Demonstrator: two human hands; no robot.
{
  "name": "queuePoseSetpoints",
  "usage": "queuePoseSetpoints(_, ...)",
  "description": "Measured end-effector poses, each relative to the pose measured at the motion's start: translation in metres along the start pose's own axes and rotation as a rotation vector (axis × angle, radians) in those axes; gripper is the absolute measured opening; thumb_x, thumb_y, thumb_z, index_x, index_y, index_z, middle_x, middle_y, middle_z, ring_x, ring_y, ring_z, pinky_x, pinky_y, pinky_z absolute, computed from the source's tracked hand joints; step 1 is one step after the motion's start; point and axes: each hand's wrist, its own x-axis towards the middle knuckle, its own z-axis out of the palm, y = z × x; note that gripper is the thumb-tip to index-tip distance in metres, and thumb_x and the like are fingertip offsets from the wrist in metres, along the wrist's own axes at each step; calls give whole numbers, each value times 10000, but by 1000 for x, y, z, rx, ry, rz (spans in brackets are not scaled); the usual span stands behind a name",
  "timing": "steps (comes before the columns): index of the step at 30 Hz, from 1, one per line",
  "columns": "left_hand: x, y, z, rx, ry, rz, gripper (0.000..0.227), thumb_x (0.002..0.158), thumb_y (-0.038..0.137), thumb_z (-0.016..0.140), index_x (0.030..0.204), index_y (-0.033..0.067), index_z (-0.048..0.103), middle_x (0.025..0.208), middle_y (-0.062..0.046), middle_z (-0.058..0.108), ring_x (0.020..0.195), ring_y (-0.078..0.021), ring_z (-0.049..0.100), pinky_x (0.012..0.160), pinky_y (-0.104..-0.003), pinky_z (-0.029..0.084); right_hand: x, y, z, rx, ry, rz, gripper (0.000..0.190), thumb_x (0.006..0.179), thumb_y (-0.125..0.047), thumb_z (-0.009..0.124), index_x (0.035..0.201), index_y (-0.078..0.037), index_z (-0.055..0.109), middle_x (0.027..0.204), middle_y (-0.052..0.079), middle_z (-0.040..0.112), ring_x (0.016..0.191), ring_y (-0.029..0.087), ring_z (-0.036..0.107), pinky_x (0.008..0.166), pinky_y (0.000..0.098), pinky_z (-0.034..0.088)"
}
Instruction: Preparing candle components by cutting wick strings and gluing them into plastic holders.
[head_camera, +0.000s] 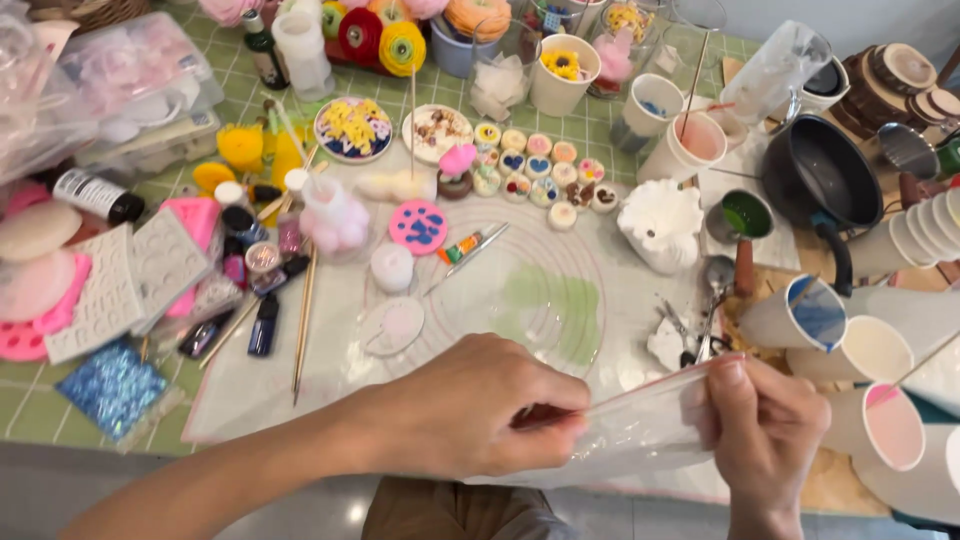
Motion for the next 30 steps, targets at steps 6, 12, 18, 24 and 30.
queuePoseSetpoints(6, -79, 34, 43, 106, 40, 2, 219, 909, 236, 613, 791, 53, 587, 664, -113, 609, 636, -326, 608, 608, -441, 466, -56, -27, -22, 74, 55, -37, 342, 1104, -176, 546, 867, 45, 656, 599, 1, 518, 495, 53, 407, 463, 229, 266)
queuePoseSetpoints(12, -136, 53, 110, -65, 139, -165, 291, 963, 327, 664, 826, 70, 665, 663, -56, 612, 642, -252, 557, 632, -416, 471, -99, -39, -49, 131, 65, -86, 477, 1191, -249, 521, 764, -36, 527, 576, -17, 463, 477, 39, 379, 500, 224, 238)
queuePoseSetpoints(18, -131, 29, 219, -179, 321, -76, 746, 694, 375, 832, 1324, 57, 590, 1091, 15, 652, 755, -86, 594, 640, -305, 517, -128, -46, -32, 595, -45, -120, 443, 1207, -284, 471, 818, -74, 496, 565, -39, 419, 455, 53, 359, 503, 282, 350)
queuePoseSetpoints(24, -150, -17, 236, -432, 498, -252, 257, 969, 290, 713, 1114, 94, 795, 884, 4, 770, 564, -34, 563, 491, -233, 489, -109, -10, -14, 538, -147, 60, 482, 1255, -292, 429, 854, -34, 501, 664, -1, 448, 604, 105, 399, 535, 265, 320)
queuePoseSetpoints(30, -207, -38, 113, -333, 950, -374, 263, 986, 278, 660, 1048, 59, 793, 878, -43, 797, 475, -61, 563, 457, -250, 499, -78, 53, 12, 381, -350, 48, 347, 1137, -287, 401, 1024, -32, 608, 700, 65, 607, 579, 116, 539, 601, 247, 506)
